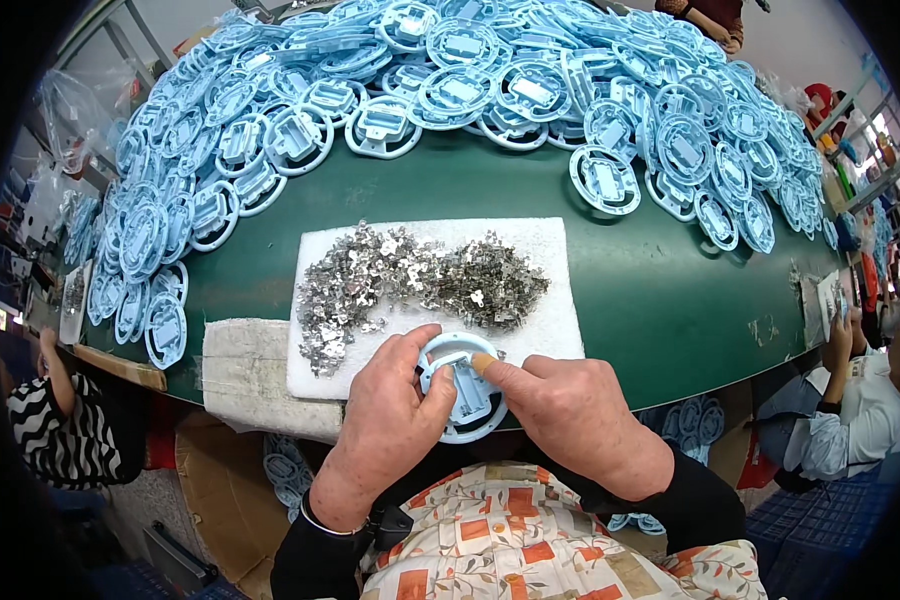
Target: The person sits at a table in a workshop and assembles light blue face masks. They pick up a mask frame, insert a small metal clip into a slot, and use a wooden stick to press the clip into place. The person repeats this process for multiple masks, placing the finished items into a pile on the table.
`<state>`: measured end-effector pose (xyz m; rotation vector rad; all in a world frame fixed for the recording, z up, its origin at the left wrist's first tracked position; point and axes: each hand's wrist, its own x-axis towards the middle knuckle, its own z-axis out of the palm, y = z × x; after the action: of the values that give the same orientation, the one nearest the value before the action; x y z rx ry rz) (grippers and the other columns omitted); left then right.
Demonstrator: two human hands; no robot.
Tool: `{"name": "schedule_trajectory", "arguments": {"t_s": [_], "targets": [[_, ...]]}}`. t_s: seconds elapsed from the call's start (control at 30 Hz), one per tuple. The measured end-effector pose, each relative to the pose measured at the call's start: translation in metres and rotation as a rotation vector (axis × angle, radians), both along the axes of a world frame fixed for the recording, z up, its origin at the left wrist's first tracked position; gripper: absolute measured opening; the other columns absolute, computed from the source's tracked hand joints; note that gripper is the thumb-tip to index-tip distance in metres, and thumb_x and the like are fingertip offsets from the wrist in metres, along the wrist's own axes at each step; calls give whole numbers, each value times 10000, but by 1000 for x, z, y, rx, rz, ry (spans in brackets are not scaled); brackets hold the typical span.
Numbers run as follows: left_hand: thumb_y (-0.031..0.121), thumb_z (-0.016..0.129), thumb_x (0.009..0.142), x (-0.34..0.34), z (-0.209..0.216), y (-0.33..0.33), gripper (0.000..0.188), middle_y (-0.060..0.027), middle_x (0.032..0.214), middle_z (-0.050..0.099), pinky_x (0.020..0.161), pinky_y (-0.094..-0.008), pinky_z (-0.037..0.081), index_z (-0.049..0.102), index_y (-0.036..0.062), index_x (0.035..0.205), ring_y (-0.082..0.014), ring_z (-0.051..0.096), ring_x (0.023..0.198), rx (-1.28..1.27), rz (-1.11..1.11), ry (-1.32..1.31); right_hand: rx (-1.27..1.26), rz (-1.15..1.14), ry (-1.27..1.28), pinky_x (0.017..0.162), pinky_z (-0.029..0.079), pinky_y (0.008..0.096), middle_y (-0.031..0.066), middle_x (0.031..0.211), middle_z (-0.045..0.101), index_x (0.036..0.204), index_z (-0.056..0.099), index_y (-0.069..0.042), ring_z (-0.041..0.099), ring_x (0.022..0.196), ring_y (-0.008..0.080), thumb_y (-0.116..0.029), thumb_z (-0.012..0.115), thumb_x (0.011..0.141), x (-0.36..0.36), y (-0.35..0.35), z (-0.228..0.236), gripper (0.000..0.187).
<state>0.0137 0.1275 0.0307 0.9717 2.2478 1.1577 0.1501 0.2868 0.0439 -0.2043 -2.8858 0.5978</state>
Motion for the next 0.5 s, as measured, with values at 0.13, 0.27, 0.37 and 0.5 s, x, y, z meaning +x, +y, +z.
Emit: {"name": "schedule_trajectory", "arguments": {"t_s": [0.13,0.27,0.37,0.5], "targets": [[111,638,937,-1,-3,-1,392,-233,1117,669,864,-403,542,608,-63,1287,-340,685,976,11,-4,19,31,25,-14,482,503,390,39,640,583,1170,728,-150,638,549,250,-65,725,853,-3,0,3,328],[109,636,937,-2,-2,-1,397,-231,1110,669,842,-400,546,603,-61,1294,-334,688,960,0,-12,15,-36,12,-22,484,502,397,46,651,597,1171,726,-141,634,541,254,-52,719,837,-2,3,1,347],[101,633,933,-1,-5,-1,397,-222,1093,668,803,-394,546,601,-59,1295,-312,687,919,-4,-17,34,-25,18,-62,491,509,399,55,672,619,1182,710,-131,646,550,258,-48,704,830,-3,0,8,362],[92,631,926,1,-5,1,391,-212,1062,665,765,-393,540,602,-58,1286,-296,681,858,-20,-14,57,83,60,-233,511,546,413,105,721,670,1071,632,-65,708,611,299,-68,684,810,-12,-4,26,266]]}}
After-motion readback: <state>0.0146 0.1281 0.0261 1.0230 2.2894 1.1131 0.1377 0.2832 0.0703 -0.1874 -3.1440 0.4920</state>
